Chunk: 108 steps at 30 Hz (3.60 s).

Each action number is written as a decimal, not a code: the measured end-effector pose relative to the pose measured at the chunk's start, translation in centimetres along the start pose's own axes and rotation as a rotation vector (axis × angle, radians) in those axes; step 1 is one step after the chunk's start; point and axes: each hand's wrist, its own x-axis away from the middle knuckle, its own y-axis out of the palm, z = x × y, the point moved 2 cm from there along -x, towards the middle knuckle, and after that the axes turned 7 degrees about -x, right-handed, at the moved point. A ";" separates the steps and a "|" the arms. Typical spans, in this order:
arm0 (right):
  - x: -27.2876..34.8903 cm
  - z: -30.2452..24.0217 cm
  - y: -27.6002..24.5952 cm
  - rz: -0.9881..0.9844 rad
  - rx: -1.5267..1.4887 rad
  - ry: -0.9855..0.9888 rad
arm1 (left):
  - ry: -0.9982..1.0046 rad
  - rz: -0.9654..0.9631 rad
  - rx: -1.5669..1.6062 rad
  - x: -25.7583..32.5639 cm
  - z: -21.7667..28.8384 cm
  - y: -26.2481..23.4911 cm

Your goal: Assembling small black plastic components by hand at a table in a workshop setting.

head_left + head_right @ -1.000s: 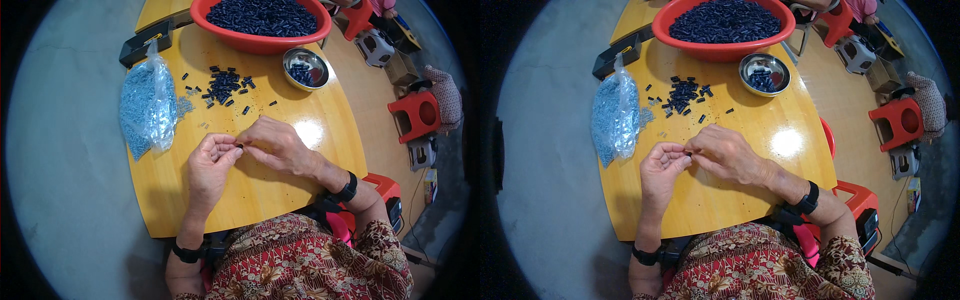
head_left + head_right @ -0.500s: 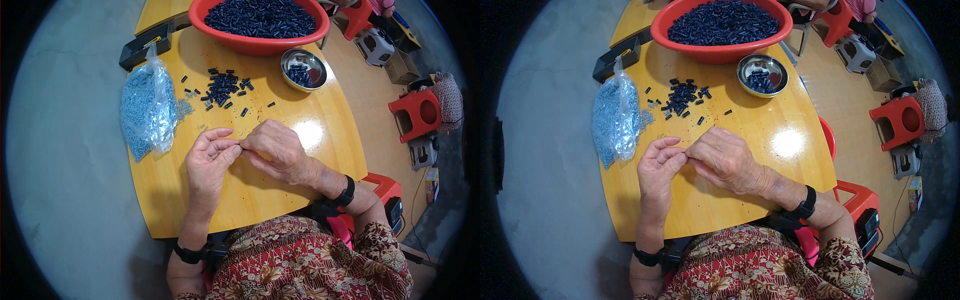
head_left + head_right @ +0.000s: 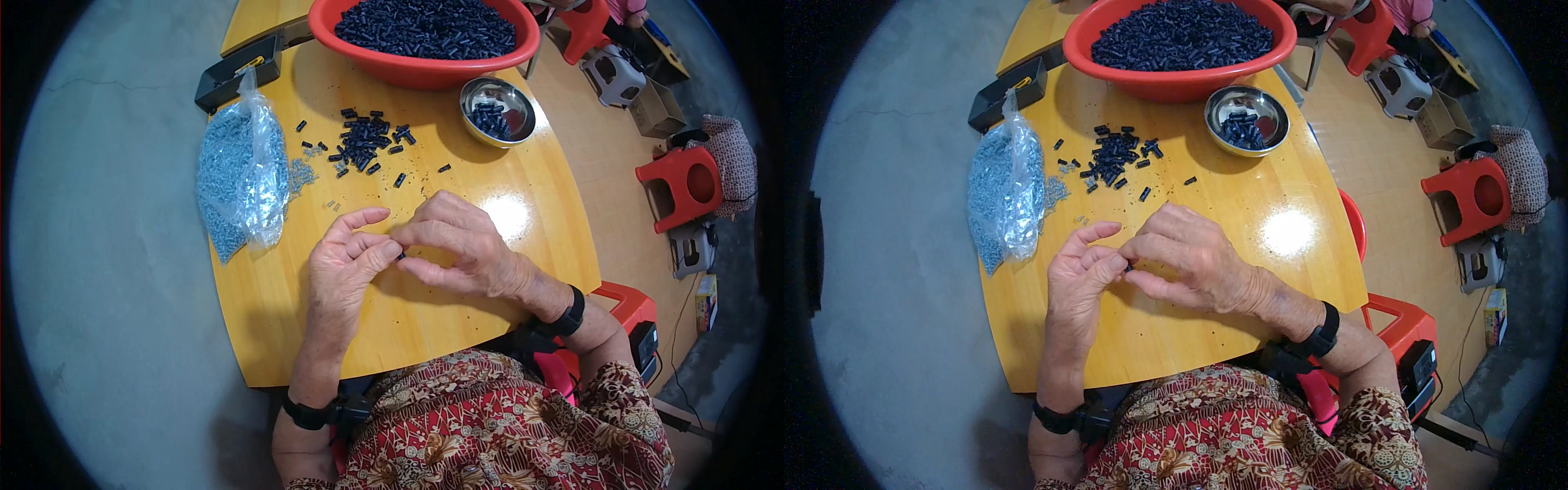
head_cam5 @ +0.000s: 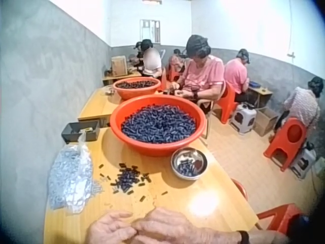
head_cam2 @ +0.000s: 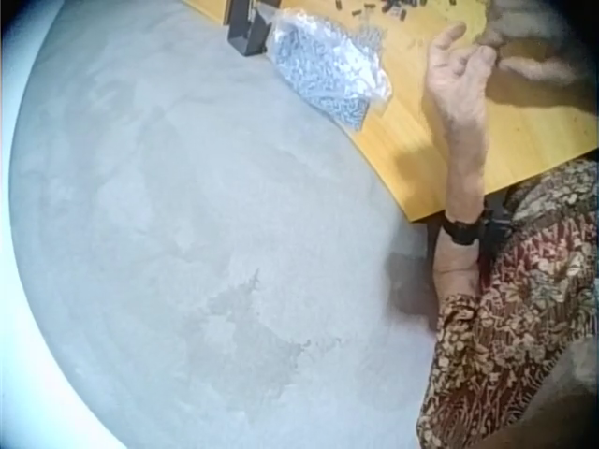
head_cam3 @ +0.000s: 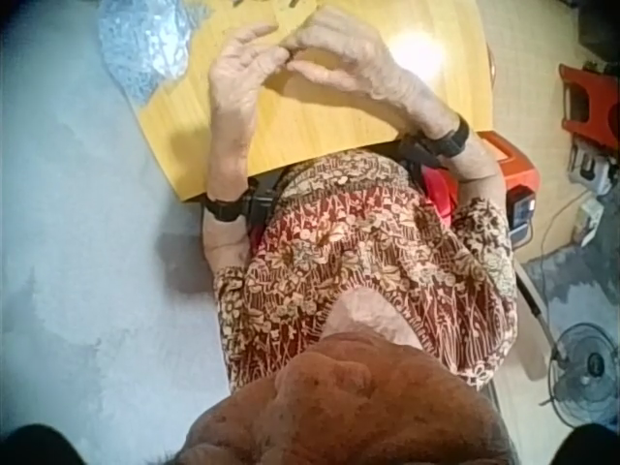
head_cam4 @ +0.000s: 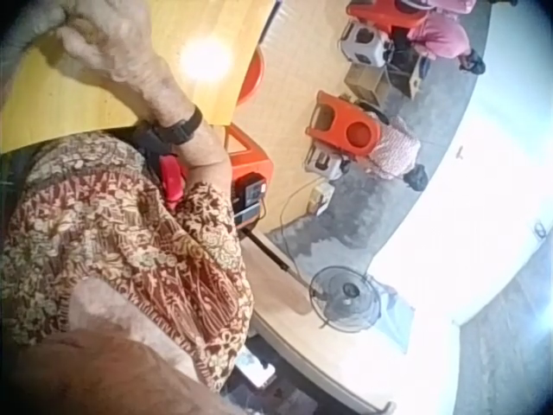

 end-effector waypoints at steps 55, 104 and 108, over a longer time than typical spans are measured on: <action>-7.4 7.9 3.2 -0.228 0.514 -0.059 | 0.139 0.382 -0.016 -0.1 -1.7 -5.0; -7.9 5.7 3.8 -0.157 0.069 0.013 | 0.100 0.360 0.021 -0.4 -1.9 -4.6; -6.0 3.3 3.3 -0.145 -0.183 0.218 | 0.090 0.326 0.031 0.1 -2.1 -4.4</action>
